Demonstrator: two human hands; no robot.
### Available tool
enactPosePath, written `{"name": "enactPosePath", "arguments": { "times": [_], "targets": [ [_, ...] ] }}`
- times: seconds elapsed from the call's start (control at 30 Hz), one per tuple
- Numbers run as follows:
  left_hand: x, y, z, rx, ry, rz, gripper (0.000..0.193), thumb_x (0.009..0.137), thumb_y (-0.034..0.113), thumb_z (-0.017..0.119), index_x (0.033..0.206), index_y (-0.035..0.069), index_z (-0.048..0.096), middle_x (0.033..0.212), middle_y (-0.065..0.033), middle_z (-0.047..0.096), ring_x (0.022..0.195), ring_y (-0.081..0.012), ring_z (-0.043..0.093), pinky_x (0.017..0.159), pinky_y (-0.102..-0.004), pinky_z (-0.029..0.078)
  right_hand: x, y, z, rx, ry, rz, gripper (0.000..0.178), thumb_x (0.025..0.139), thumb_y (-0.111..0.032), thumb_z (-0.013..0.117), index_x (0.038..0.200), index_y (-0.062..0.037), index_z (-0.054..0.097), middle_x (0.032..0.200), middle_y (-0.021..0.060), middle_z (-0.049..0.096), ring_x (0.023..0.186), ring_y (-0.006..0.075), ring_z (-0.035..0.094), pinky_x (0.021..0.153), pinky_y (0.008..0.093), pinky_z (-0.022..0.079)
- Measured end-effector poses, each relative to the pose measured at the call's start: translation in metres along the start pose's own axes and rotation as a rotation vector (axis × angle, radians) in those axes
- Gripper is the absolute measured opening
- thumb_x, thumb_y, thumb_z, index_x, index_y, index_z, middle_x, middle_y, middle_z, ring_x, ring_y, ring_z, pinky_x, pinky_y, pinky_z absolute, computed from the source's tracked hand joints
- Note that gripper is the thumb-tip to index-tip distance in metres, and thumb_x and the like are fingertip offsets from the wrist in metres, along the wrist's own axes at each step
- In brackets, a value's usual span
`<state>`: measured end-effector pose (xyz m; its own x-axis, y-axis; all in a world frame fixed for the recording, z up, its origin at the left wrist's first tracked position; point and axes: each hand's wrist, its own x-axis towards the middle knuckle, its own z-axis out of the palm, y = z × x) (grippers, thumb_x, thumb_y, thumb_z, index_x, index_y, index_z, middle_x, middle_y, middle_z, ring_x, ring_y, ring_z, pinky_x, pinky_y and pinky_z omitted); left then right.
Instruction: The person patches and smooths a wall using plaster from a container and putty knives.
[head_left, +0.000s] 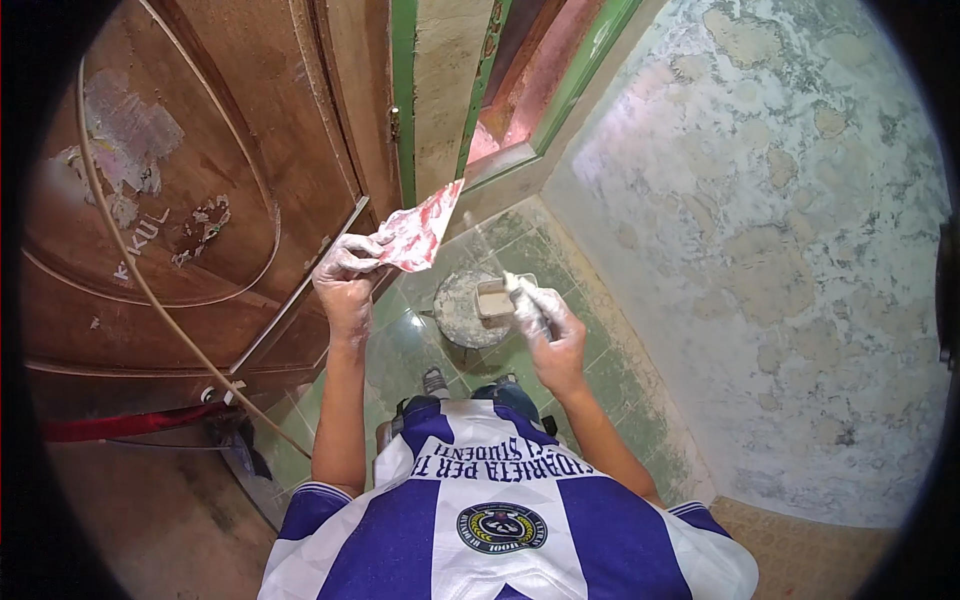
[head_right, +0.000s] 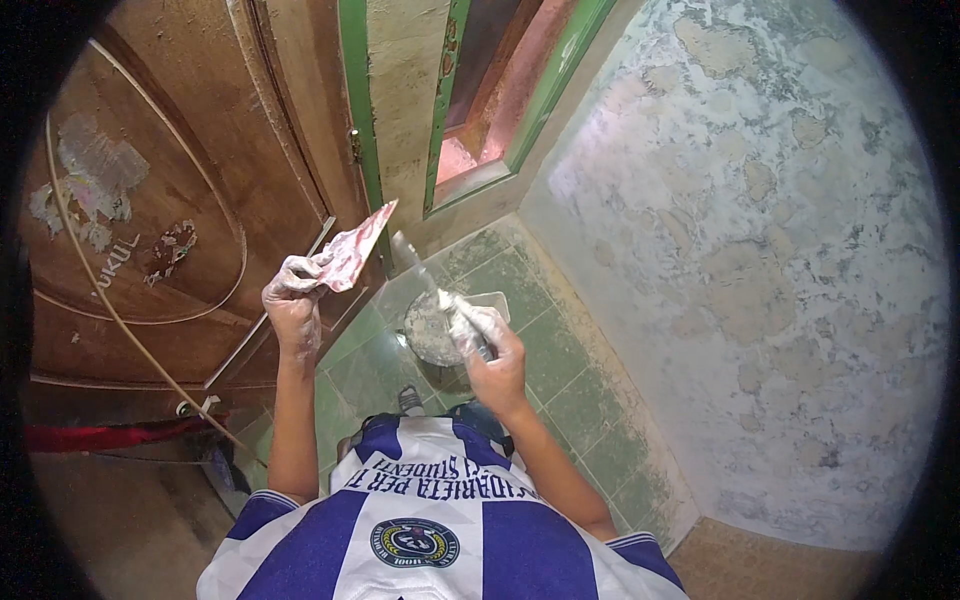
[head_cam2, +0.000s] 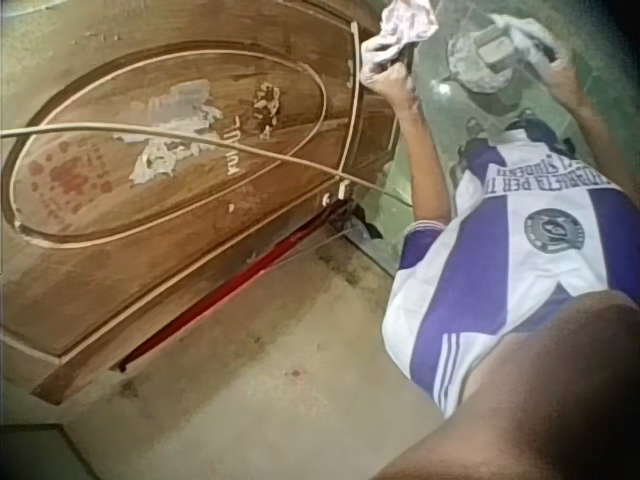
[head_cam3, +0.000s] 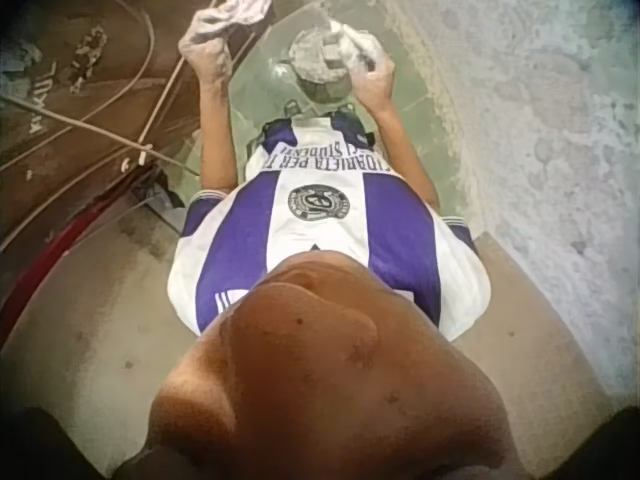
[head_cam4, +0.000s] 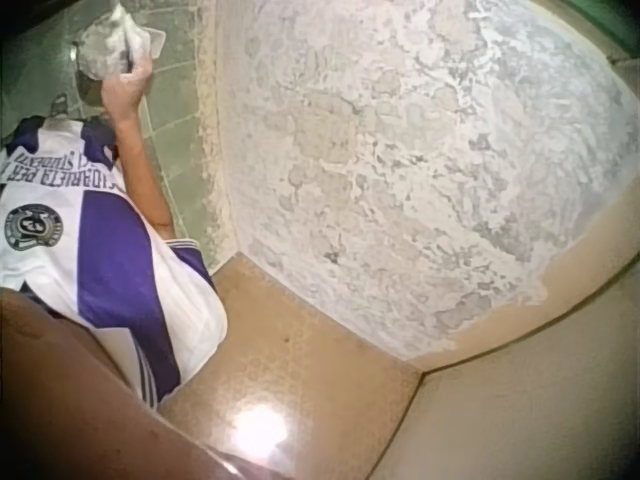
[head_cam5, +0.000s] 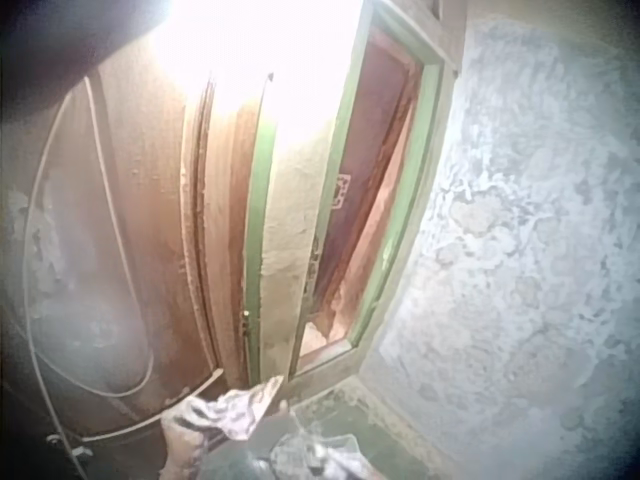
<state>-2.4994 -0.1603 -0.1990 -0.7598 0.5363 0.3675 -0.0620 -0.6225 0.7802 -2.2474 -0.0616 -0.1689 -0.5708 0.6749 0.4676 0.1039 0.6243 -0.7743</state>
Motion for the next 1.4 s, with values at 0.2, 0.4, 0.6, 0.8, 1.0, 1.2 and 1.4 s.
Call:
{"name": "enactPosePath", "arguments": {
  "times": [0.2,0.4,0.6,0.8,1.0,1.2,1.4],
  "targets": [
    [-0.019,0.017,0.019,-0.002,-0.073,-0.144,0.026,0.068,-0.027,0.058,0.071,-0.001,0.063,0.094,-0.0109,0.062,0.097,-0.0241,0.065,0.086,-0.0363,0.057,0.017,-0.014,-0.001,0.876,0.047,0.487,0.037,0.102,-0.023,0.048,0.127,0.0035,0.053,0.1,0.0095,0.068,0.07,0.007,0.059,0.056,0.019,0.045],
    [-0.024,0.026,0.031,0.173,-0.094,-0.063,0.021,0.068,-0.023,0.064,0.073,-0.002,0.065,0.094,-0.0109,0.064,0.091,-0.0189,0.065,0.083,-0.0331,0.057,0.014,-0.014,0.009,0.722,0.047,0.391,0.035,0.097,-0.01,0.055,0.129,0.0035,0.054,0.108,0.0076,0.066,0.086,0.0085,0.06,0.071,0.0221,0.048],
    [-0.03,0.035,0.035,0.21,-0.092,-0.122,0.022,0.07,-0.023,0.06,0.07,-0.002,0.062,0.092,-0.0104,0.063,0.091,-0.0191,0.064,0.084,-0.034,0.057,0.015,-0.017,0.012,0.634,0.056,0.296,0.036,0.096,-0.01,0.057,0.13,0.0031,0.055,0.114,0.0058,0.064,0.095,0.0095,0.06,0.079,0.0235,0.049],
    [-0.032,0.039,0.036,0.225,-0.093,-0.096,0.022,0.069,-0.023,0.061,0.071,-0.002,0.063,0.092,-0.0101,0.063,0.09,-0.0172,0.064,0.083,-0.0322,0.058,0.016,-0.019,0.011,0.577,0.017,0.301,0.035,0.095,-0.007,0.058,0.129,0.0037,0.056,0.122,0.0072,0.06,0.107,0.0131,0.057,0.092,0.0279,0.046],
    [-0.03,0.038,0.036,0.292,-0.108,-0.074,0.021,0.069,-0.022,0.064,0.071,-0.002,0.064,0.092,-0.0097,0.063,0.089,-0.0164,0.064,0.082,-0.0311,0.057,0.017,-0.017,0.013,0.483,0.034,0.194,0.034,0.093,-0.002,0.06,0.126,0.0058,0.058,0.119,0.0082,0.059,0.108,0.0153,0.055,0.096,0.0291,0.042],
    [-0.029,0.036,0.035,0.278,-0.112,-0.078,0.021,0.068,-0.022,0.064,0.072,-0.002,0.064,0.09,-0.0081,0.063,0.086,-0.0153,0.063,0.079,-0.0296,0.056,0.019,-0.021,0.017,0.412,0.04,0.136,0.031,0.088,0.001,0.063,0.119,0.0073,0.06,0.115,0.0098,0.059,0.107,0.0166,0.054,0.094,0.0281,0.042],
    [-0.03,0.035,0.029,0.363,0.016,-0.063,0.019,0.069,-0.019,0.068,0.078,-0.003,0.067,0.084,-0.0031,0.063,0.081,-0.0103,0.061,0.075,-0.0256,0.052,0.01,-0.022,0.025,0.433,0.052,0.195,0.028,0.086,0.0,0.067,0.112,0.0072,0.063,0.11,0.0102,0.06,0.103,0.0167,0.056,0.089,0.027,0.043]
  ]
}}
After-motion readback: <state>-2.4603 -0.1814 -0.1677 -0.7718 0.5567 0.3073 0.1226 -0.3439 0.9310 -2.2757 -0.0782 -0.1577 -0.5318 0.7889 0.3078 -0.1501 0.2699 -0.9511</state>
